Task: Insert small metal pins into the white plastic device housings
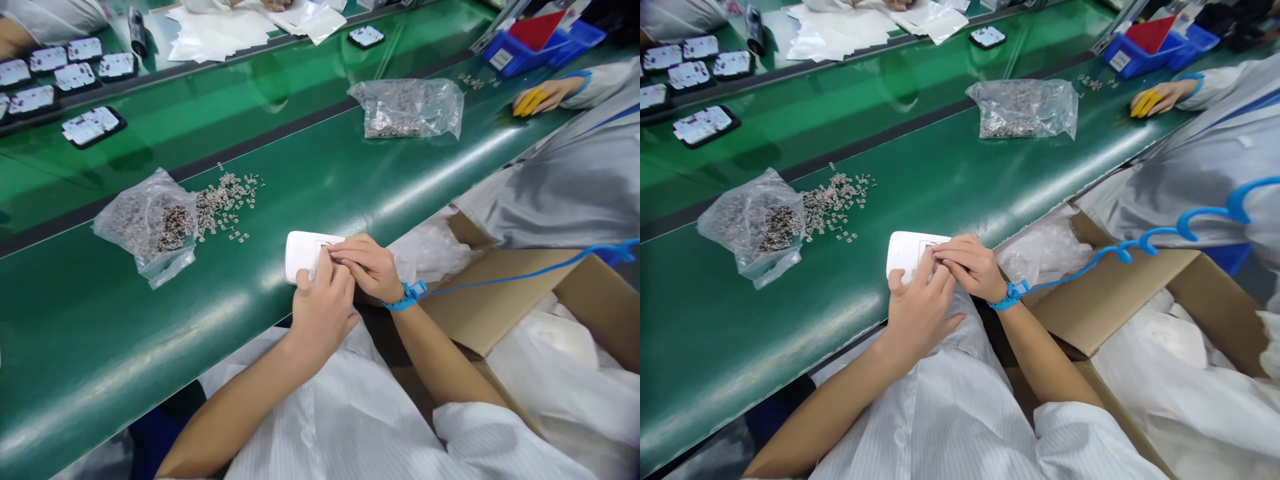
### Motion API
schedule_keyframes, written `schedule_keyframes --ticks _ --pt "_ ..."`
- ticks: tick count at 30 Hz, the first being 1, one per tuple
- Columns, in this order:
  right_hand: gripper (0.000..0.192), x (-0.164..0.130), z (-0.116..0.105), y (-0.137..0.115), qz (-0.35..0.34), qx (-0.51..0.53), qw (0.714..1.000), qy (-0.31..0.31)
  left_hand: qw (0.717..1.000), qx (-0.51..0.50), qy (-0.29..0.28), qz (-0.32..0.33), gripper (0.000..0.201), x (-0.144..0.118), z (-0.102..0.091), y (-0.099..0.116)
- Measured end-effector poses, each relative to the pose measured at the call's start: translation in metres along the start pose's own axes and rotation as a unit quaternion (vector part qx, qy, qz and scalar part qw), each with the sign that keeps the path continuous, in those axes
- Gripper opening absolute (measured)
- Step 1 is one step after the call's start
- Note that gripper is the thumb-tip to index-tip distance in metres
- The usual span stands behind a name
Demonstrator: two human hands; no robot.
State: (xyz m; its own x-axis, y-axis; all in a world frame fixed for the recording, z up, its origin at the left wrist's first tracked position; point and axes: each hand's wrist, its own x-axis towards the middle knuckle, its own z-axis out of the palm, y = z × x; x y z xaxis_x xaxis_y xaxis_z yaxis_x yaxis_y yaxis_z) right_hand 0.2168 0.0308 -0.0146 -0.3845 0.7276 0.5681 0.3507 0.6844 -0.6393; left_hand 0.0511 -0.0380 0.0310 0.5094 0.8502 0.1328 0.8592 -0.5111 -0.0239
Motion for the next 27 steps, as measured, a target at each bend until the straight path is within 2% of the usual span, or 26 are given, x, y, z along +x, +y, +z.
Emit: schedule_keyframes --ticks 3,6,20,23,27 --pt "0.026 0.001 -0.001 0.000 0.003 -0.014 1.000 -0.008 0.998 -0.034 -0.017 0.045 0.043 0.004 -0.005 -0.012" --pt "0.026 0.001 -0.001 0.002 -0.013 -0.009 1.000 0.000 0.997 -0.043 -0.023 0.056 0.042 0.004 -0.006 -0.019" --pt "0.027 -0.001 0.001 0.007 -0.026 -0.043 0.999 0.008 0.996 -0.001 -0.014 0.089 0.048 0.005 0.000 -0.022" --pt "0.028 -0.001 0.002 0.006 -0.042 -0.051 0.998 0.017 0.995 0.014 -0.008 0.096 0.044 0.003 0.001 -0.021" --pt "0.029 0.000 0.002 0.005 -0.050 -0.058 0.997 -0.002 0.996 -0.009 -0.016 0.092 0.041 0.002 0.003 -0.020"
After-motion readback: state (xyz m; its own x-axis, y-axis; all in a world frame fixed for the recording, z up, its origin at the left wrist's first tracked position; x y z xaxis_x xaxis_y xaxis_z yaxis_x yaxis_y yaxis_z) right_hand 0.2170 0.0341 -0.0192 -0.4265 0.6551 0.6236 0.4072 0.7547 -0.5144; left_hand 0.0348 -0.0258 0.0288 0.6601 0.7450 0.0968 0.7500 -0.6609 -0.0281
